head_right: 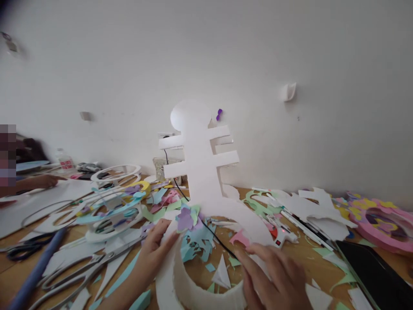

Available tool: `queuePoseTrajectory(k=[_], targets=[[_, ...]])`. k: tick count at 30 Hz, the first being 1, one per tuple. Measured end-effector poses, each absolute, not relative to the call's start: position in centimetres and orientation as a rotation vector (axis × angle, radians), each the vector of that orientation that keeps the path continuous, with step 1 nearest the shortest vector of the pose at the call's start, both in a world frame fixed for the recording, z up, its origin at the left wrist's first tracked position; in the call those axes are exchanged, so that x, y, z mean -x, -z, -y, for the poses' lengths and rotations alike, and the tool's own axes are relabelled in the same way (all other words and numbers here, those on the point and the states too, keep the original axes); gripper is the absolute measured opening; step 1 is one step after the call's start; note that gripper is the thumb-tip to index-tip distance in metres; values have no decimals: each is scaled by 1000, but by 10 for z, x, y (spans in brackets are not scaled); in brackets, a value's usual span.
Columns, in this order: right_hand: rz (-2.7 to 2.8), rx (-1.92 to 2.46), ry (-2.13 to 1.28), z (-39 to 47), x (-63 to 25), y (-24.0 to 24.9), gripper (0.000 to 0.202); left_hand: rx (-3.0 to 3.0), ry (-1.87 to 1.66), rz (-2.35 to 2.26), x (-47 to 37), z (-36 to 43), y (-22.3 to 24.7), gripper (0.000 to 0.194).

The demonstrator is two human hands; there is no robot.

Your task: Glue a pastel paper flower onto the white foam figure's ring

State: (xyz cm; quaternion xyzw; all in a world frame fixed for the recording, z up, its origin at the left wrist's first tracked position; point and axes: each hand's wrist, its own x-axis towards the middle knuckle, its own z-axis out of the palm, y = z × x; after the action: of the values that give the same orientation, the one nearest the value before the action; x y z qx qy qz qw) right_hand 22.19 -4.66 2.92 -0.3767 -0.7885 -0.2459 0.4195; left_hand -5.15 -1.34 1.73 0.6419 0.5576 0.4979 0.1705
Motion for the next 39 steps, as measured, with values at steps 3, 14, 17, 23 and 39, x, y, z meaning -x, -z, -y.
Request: queuePoseTrajectory(k=[3, 14, 17, 23, 39], targets=[[2045, 923, 544, 29, -190, -49, 25, -1813, -1410, -1601, 51, 12, -16, 36], [2045, 876, 498, 1, -129, -66, 29, -1838, -1317, -1561, 53, 15, -21, 27], [2049, 872, 542, 1, -130, -65, 33, -1831, -1312, -1556, 52, 17, -21, 27], [2034, 880, 579, 3, -133, -63, 36, -1805, -1339, -1574, 49, 19, -25, 28], [2030, 1033, 744, 13, -201, -42, 30, -1660, -1273, -1527, 62, -2, -16, 36]])
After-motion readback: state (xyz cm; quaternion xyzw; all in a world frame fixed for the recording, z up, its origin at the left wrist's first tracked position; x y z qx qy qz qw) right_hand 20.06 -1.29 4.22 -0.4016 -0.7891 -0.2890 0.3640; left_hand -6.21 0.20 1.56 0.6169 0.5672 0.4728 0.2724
